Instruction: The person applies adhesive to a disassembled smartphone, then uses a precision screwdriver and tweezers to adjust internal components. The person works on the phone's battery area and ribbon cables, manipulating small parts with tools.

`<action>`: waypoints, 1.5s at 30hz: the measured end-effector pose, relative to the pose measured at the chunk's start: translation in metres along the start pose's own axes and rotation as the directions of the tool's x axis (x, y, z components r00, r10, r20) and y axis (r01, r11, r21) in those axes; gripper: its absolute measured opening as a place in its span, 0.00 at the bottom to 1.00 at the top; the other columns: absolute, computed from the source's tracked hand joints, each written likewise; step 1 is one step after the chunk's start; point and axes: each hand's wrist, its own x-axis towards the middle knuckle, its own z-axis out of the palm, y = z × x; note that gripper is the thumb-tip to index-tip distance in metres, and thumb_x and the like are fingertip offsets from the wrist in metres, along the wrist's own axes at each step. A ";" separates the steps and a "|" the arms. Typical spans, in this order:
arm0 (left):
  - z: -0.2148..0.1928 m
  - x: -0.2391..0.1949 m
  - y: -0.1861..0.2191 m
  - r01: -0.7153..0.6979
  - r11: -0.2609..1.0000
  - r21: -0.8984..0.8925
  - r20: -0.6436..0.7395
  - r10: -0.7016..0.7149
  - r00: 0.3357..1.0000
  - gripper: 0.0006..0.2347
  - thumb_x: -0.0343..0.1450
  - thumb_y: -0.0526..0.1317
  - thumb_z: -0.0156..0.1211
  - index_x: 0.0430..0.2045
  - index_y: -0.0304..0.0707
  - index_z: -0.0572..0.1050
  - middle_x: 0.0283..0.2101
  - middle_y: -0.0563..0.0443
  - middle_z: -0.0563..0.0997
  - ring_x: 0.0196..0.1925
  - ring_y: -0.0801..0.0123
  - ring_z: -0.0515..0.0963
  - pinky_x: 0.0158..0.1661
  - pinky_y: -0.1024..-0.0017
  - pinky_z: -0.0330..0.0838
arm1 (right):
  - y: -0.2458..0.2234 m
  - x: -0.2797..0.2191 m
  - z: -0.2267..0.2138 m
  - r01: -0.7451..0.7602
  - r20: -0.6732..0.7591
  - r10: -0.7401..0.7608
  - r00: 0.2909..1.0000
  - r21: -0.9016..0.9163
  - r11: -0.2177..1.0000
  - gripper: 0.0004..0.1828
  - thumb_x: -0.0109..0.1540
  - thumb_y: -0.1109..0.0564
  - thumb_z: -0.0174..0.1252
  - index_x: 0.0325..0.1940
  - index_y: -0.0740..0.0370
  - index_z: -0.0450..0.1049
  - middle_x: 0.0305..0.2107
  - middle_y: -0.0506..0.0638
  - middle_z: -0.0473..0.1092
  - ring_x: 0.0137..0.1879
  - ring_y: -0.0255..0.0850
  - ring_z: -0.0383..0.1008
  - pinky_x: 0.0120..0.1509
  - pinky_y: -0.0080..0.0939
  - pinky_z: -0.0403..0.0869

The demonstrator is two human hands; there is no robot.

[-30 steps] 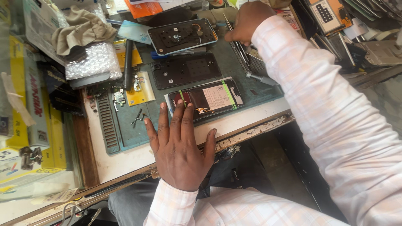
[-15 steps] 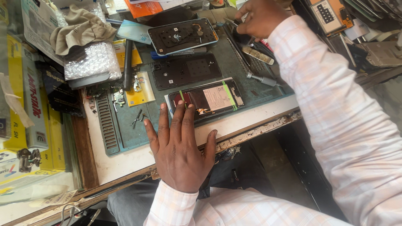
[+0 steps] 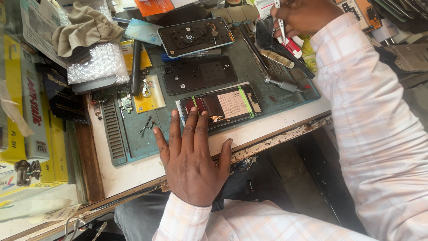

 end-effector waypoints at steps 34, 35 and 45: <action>-0.002 0.001 0.001 0.028 0.998 -0.059 0.022 -0.027 0.999 0.26 0.68 0.50 0.64 0.59 0.34 0.72 0.64 0.41 0.73 0.74 0.42 0.60 0.72 0.38 0.38 | -0.105 -0.225 0.153 0.531 -0.406 -0.437 0.803 0.154 0.833 0.11 0.59 0.67 0.68 0.43 0.64 0.76 0.40 0.55 0.80 0.45 0.41 0.84 0.49 0.37 0.81; -0.002 0.001 0.001 0.030 0.998 -0.057 0.026 -0.028 0.999 0.26 0.68 0.50 0.64 0.59 0.34 0.72 0.64 0.41 0.73 0.74 0.42 0.60 0.72 0.38 0.38 | -0.105 -0.224 0.153 0.534 -0.397 -0.439 0.806 0.168 0.829 0.10 0.60 0.66 0.68 0.44 0.65 0.76 0.40 0.55 0.80 0.45 0.41 0.84 0.49 0.37 0.81; -0.002 0.000 0.001 0.034 0.998 -0.048 0.035 -0.032 0.999 0.26 0.69 0.50 0.63 0.59 0.36 0.72 0.65 0.42 0.73 0.75 0.43 0.60 0.72 0.39 0.37 | -0.107 -0.223 0.150 0.505 -0.359 -0.416 0.836 0.202 0.839 0.08 0.60 0.66 0.67 0.43 0.65 0.77 0.40 0.55 0.80 0.46 0.40 0.84 0.51 0.37 0.81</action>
